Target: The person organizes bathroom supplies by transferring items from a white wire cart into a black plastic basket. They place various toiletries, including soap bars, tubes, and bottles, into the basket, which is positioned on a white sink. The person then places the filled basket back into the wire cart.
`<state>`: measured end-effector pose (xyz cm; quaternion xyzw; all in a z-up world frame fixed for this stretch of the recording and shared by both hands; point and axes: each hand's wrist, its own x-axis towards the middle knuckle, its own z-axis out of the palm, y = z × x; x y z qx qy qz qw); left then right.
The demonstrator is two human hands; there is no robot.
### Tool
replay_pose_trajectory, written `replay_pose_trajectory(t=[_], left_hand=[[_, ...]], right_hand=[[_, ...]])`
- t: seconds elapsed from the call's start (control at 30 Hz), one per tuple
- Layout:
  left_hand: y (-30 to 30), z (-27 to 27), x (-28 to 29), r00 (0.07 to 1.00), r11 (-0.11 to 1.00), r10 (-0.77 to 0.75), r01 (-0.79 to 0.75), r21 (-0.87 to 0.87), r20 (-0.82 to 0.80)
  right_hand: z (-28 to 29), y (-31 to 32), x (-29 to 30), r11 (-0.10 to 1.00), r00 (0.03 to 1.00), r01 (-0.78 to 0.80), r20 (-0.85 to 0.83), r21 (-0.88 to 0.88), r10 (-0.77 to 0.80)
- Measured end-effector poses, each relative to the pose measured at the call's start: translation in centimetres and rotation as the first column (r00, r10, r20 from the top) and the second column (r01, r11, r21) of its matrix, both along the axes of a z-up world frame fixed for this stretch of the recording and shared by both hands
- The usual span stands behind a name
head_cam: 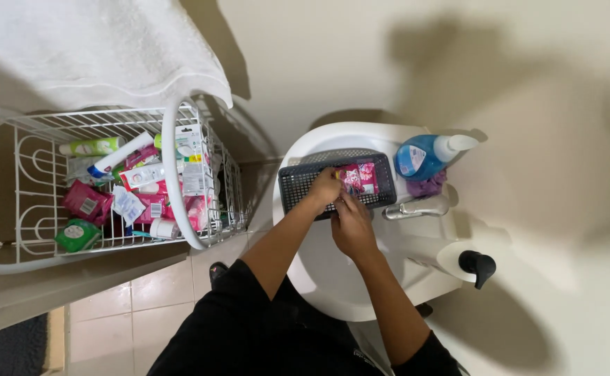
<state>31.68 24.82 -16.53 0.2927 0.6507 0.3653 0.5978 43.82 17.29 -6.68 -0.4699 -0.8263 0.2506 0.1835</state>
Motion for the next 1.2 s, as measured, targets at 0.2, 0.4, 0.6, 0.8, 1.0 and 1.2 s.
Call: replay_pose_trajectory(t=[0.2,0.4,0.6,0.8,1.0,1.2], left_hand=[[-1.2,2.1,0.0,0.977,0.99,0.139,-0.139,-0.011,0.16],[-2.4,2.8,0.0,0.983,0.997,0.069,-0.066,0.026,-0.171],[-2.8,3.5,0.1,0.992,0.998,0.056,-0.06,-0.032,-0.112],[-1.1,1.6,1.5,0.957,0.999,0.007,0.008,0.049,-0.288],[-0.1,2.7,1.7,0.924,0.996,-0.093,0.084,-0.04,-0.371],[-0.4,3.8,1.1,0.89,0.985,-0.146,0.174,0.025,-0.433]], right_hand=[[0.5,2.4,-0.1,0.995,0.978,-0.037,0.2,-0.092,0.055],[-0.7,3.2,0.4,0.997,0.97,0.039,0.238,0.059,-0.052],[-0.3,3.7,-0.3,0.987,0.943,0.072,0.332,-0.141,-0.021],[0.5,3.5,-0.9,0.981,0.943,0.184,0.292,-0.067,-0.157],[-1.7,3.6,0.1,0.976,0.875,0.204,0.462,-0.083,-0.144],[-1.8,2.9,-0.4,0.959,0.935,0.234,0.233,0.16,-0.267]])
